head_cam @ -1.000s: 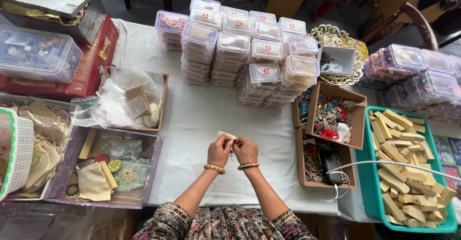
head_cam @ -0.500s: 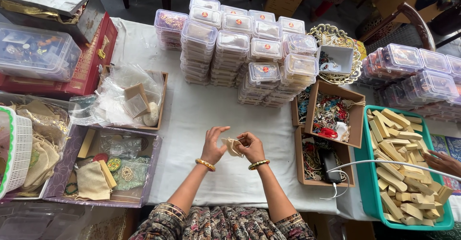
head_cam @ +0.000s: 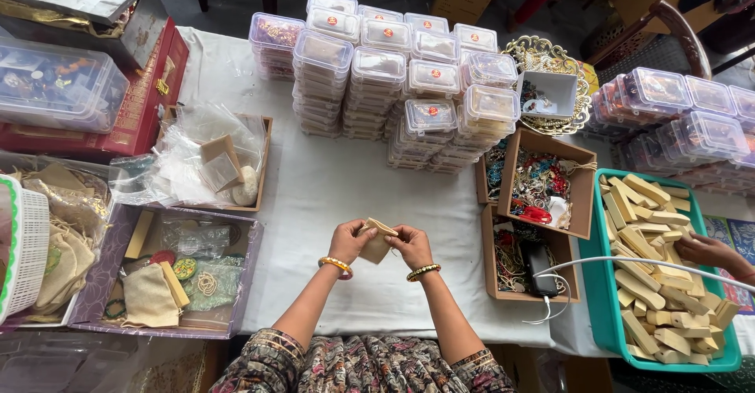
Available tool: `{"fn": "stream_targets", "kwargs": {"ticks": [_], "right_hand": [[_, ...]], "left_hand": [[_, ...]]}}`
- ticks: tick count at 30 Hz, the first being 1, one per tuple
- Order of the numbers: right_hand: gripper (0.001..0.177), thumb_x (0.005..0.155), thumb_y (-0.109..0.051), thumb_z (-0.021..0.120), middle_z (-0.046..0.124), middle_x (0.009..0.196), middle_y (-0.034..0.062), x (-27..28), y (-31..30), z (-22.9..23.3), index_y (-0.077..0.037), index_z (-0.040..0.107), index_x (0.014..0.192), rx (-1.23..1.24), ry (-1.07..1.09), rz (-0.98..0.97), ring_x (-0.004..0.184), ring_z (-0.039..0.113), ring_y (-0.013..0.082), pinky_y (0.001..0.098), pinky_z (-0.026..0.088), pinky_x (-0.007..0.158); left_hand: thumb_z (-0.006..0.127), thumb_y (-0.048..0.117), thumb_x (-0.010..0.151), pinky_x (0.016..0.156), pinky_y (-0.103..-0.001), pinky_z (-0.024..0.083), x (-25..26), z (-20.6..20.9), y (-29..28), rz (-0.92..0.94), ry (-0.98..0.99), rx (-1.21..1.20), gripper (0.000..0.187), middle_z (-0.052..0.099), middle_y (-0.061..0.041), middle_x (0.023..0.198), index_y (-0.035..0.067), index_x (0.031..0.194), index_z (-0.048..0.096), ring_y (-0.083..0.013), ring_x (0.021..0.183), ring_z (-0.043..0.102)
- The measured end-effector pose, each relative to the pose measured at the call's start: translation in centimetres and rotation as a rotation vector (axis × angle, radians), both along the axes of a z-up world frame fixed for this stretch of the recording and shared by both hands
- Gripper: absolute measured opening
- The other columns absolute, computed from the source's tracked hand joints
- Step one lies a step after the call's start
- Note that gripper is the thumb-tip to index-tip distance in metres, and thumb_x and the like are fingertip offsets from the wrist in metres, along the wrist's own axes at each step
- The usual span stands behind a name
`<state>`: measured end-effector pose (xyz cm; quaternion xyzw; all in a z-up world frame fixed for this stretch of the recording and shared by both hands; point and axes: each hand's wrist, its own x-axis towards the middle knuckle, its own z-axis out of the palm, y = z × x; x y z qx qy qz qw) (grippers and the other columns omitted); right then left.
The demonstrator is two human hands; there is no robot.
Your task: The person packs various jewelry items, including necklaces and bracelets, into small plastic bags and then into clear plastic containers. They also handle small fabric pouches and wooden blocks, organizing them on a table covered with a white cloth.
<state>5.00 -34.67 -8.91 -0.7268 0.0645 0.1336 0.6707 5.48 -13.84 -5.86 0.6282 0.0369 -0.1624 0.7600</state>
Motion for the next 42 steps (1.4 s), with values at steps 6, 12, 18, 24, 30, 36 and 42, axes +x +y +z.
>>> {"fn": "stream_targets", "kwargs": {"ticks": [6,12,18,24,30,36,42], "right_hand": [[0.016,0.088,-0.011,0.075,0.075,0.086,-0.0011,0.3,0.7,2.1,-0.004,0.073,0.102,0.031,0.049,0.008,0.077,0.067,0.0055,0.0233,0.057,0.071],[0.016,0.091,-0.014,0.076,0.074,0.082,0.0027,0.2,0.1,0.1,-0.002,0.075,0.101,-0.09,0.157,0.029,0.065,0.062,0.0099,0.0243,0.048,0.059],[0.028,0.087,-0.017,0.076,0.077,0.082,0.0049,-1.1,-0.7,-4.3,-0.002,0.076,0.11,-0.307,0.27,-0.012,0.067,0.068,0.0117,0.0269,0.056,0.065],[0.05,0.086,-0.028,0.08,0.074,0.092,0.0092,-1.9,0.9,-2.9,-0.009,0.067,0.13,-0.414,0.267,0.051,0.075,0.069,0.0136,0.0301,0.057,0.072],[0.06,0.076,-0.035,0.088,0.07,0.099,0.0041,-0.8,3.0,-5.3,-0.008,0.064,0.124,-0.657,0.16,0.02,0.086,0.069,0.0158,0.0331,0.056,0.079],[0.03,0.086,-0.016,0.086,0.077,0.099,0.0137,0.3,1.9,-9.2,0.001,0.071,0.104,-0.294,-0.002,0.219,0.089,0.068,0.0149,0.0337,0.058,0.082],[0.083,0.068,-0.006,0.084,0.063,0.125,-0.0082,0.7,6.4,4.3,-0.02,0.051,0.144,-0.156,-0.045,0.278,0.085,0.061,0.0104,0.0296,0.057,0.081]], "left_hand": [[0.073,0.025,0.091,0.075,-0.027,0.055,0.1,-0.7,0.0,0.091,0.011,0.013,0.022,0.074,0.0,0.089,0.006,0.1,0.073,-0.0077,0.08,0.065],[0.073,0.025,0.093,0.072,-0.029,0.054,0.2,-3.5,0.6,0.053,0.116,0.229,0.025,0.076,-0.004,0.085,0.002,0.101,0.076,-0.0117,0.075,0.066],[0.07,0.015,0.09,0.07,-0.032,0.056,-0.1,-5.6,2.5,0.028,0.301,0.487,0.024,0.077,-0.004,0.085,0.013,0.114,0.073,-0.0147,0.071,0.069],[0.068,0.011,0.09,0.072,-0.029,0.059,-0.3,-7.6,3.6,0.147,0.183,0.527,0.022,0.079,-0.002,0.085,0.011,0.108,0.08,-0.0117,0.073,0.074],[0.073,0.005,0.083,0.086,-0.03,0.06,-0.3,-11.9,2.9,-0.083,0.029,0.349,0.058,0.073,-0.006,0.112,0.017,0.137,0.057,-0.0166,0.095,0.072],[0.079,0.014,0.085,0.085,-0.034,0.059,-1.7,-12.2,2.4,0.105,-0.058,0.385,0.048,0.077,-0.006,0.106,0.014,0.131,0.063,-0.0189,0.093,0.073],[0.075,0.019,0.091,0.081,-0.036,0.058,-1.6,-6.8,4.0,-0.101,-0.127,0.491,0.028,0.078,-0.008,0.097,0.009,0.115,0.065,-0.0236,0.09,0.074]]}}
